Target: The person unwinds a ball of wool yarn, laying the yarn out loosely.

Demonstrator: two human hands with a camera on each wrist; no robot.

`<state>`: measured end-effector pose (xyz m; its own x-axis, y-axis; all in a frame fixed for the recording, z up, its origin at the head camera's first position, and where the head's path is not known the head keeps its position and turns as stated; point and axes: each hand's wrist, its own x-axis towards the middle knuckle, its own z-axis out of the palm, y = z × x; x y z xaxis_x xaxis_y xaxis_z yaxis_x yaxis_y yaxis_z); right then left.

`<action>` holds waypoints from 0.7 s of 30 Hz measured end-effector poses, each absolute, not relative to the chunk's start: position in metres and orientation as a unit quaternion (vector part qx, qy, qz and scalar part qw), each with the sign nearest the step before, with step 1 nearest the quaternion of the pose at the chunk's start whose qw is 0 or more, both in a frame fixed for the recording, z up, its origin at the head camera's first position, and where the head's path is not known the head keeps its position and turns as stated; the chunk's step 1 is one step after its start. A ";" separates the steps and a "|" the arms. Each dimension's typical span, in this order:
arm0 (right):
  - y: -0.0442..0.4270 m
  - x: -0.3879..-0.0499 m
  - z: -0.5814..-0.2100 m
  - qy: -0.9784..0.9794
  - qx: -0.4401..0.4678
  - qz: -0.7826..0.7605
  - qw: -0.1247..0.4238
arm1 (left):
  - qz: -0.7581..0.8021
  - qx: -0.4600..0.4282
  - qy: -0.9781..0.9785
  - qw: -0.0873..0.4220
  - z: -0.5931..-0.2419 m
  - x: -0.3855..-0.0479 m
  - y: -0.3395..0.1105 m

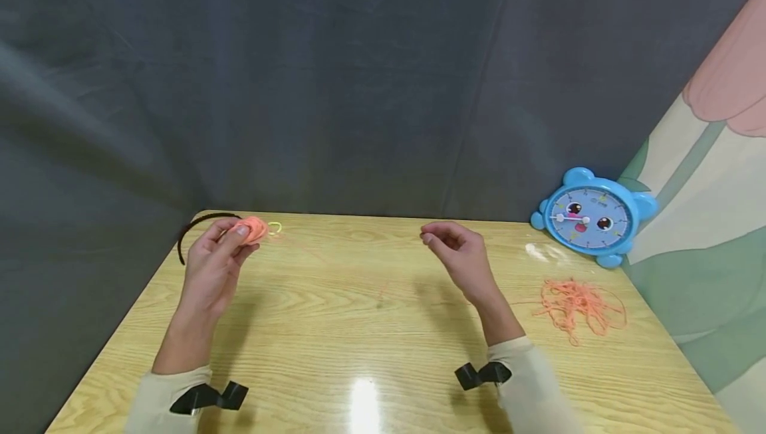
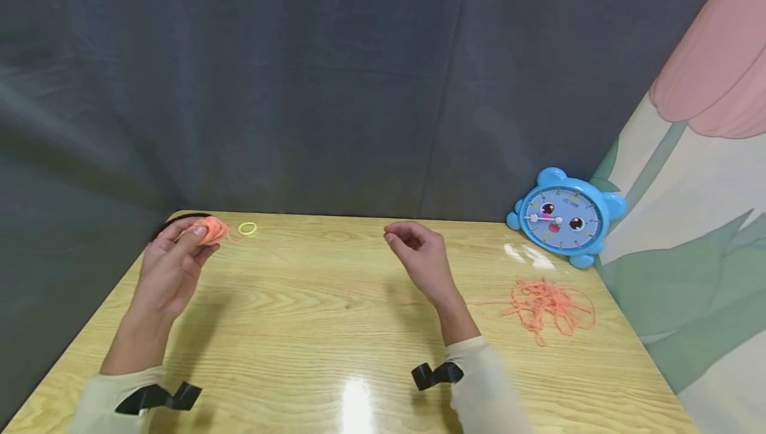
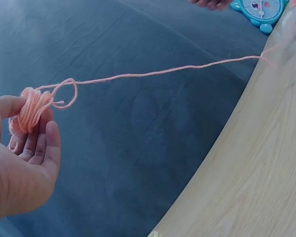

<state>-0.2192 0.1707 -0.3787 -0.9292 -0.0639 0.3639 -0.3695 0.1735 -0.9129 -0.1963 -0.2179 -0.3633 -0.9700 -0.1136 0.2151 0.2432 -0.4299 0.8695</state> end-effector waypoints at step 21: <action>0.037 -0.217 -0.394 -0.717 0.228 0.659 0.028 | -0.835 -0.061 -0.541 0.076 -0.366 -0.198 -0.207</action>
